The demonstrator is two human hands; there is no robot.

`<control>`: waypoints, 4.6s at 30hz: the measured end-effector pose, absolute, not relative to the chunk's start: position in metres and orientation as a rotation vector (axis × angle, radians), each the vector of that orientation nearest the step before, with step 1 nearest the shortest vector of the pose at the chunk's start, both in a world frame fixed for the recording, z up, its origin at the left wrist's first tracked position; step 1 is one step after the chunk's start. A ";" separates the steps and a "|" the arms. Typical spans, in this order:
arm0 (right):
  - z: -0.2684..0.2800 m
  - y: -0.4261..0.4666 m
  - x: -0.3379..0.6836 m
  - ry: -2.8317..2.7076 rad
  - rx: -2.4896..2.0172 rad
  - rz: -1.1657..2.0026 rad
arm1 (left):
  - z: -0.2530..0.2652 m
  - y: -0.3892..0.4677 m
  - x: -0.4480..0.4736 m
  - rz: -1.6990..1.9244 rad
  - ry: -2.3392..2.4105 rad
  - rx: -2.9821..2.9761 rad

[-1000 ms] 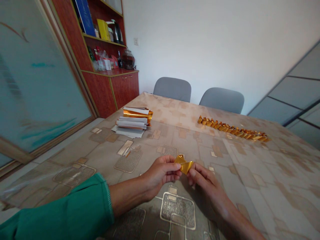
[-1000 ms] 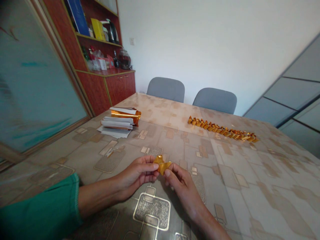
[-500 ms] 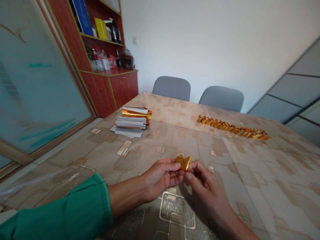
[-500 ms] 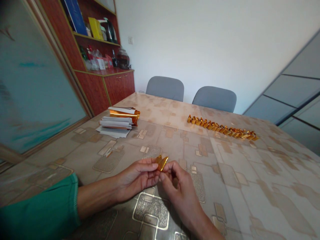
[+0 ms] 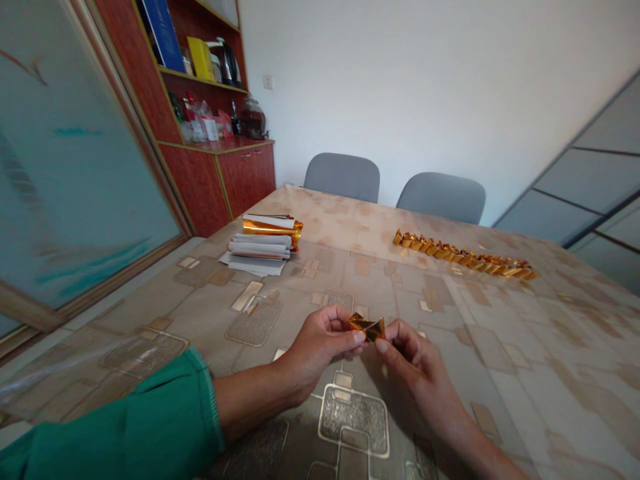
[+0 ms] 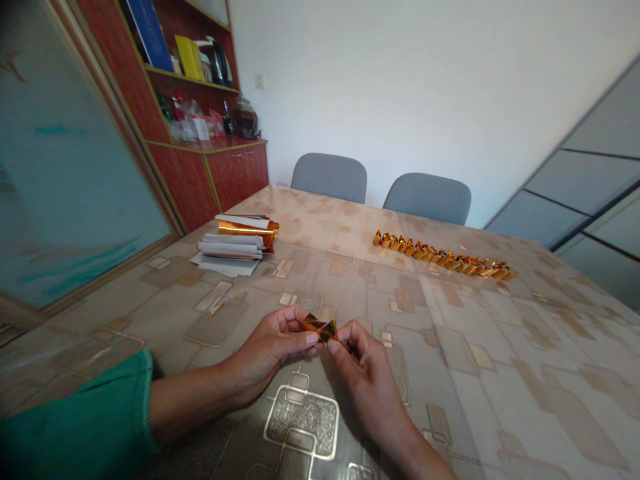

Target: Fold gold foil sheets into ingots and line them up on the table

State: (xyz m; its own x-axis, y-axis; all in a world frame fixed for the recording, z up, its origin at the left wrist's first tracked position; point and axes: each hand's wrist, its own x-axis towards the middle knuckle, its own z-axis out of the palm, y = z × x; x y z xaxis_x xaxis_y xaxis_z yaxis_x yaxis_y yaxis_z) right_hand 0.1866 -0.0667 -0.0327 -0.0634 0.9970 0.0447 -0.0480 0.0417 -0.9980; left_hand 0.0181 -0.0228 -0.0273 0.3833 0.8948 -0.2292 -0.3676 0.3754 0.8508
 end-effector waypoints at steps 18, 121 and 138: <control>-0.035 -0.063 0.192 -1.235 -1.150 1.253 | -0.026 -0.019 0.015 0.848 0.731 0.946; -0.024 -0.069 0.195 -0.719 -0.461 2.053 | -0.021 -0.034 0.016 0.558 0.417 0.589; -0.024 -0.070 0.193 -0.850 -0.549 1.973 | -0.018 -0.037 0.017 0.641 0.425 0.450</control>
State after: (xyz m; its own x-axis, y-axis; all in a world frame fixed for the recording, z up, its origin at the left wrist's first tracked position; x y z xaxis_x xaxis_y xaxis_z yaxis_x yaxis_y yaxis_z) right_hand 0.1925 -0.0697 -0.0242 -0.5047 0.8620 -0.0471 -0.5578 -0.3672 -0.7443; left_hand 0.0167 -0.0367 -0.0180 0.7232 0.6491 -0.2360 -0.4700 0.7129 0.5204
